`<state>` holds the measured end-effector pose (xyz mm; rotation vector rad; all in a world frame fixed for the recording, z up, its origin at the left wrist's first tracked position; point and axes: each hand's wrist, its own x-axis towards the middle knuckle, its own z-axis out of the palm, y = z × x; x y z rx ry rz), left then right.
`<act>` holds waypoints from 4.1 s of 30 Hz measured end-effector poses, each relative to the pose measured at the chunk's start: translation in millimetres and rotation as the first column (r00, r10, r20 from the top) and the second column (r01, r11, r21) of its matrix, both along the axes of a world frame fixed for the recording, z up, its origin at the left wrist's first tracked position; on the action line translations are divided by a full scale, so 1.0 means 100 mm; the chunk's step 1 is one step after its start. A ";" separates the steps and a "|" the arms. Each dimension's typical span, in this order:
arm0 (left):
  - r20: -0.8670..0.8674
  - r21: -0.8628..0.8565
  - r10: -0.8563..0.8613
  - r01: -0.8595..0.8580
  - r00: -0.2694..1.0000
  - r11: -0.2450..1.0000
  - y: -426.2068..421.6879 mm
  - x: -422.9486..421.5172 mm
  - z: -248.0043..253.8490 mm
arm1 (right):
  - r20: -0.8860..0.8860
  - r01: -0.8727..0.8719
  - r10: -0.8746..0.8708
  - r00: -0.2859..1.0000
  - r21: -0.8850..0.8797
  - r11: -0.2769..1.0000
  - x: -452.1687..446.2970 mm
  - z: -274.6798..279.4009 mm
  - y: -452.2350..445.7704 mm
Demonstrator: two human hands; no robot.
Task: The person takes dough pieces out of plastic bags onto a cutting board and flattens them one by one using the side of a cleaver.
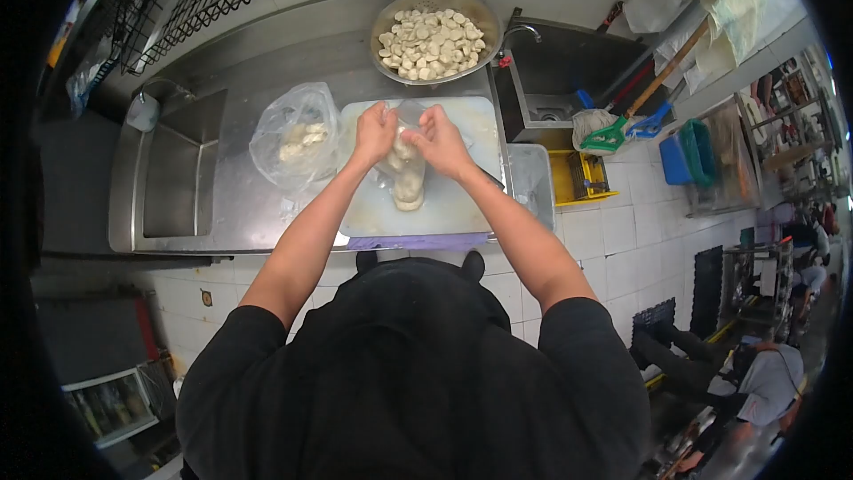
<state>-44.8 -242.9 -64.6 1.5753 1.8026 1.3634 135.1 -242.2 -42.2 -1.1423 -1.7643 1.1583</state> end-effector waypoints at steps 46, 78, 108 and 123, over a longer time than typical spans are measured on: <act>-0.046 -0.344 -0.199 0.172 0.979 0.923 -0.45 -0.12 -0.35 | 0.034 0.132 -0.127 0.991 -0.305 0.943 0.09 -0.16 0.18; -0.406 -0.482 0.292 -0.474 0.866 0.737 -0.20 -2.87 0.09 | 0.686 -0.385 0.028 0.727 0.374 0.844 -0.22 -0.12 -0.70; 0.455 0.030 -0.145 0.147 0.879 0.989 -1.38 -2.09 2.20 | 0.092 -0.340 0.504 0.859 -0.632 0.696 -2.07 -0.10 0.12; 0.751 -0.222 0.221 -0.077 0.623 0.972 -0.75 -1.41 0.07 | 0.855 0.113 0.002 0.519 -0.070 0.991 1.12 -0.36 0.10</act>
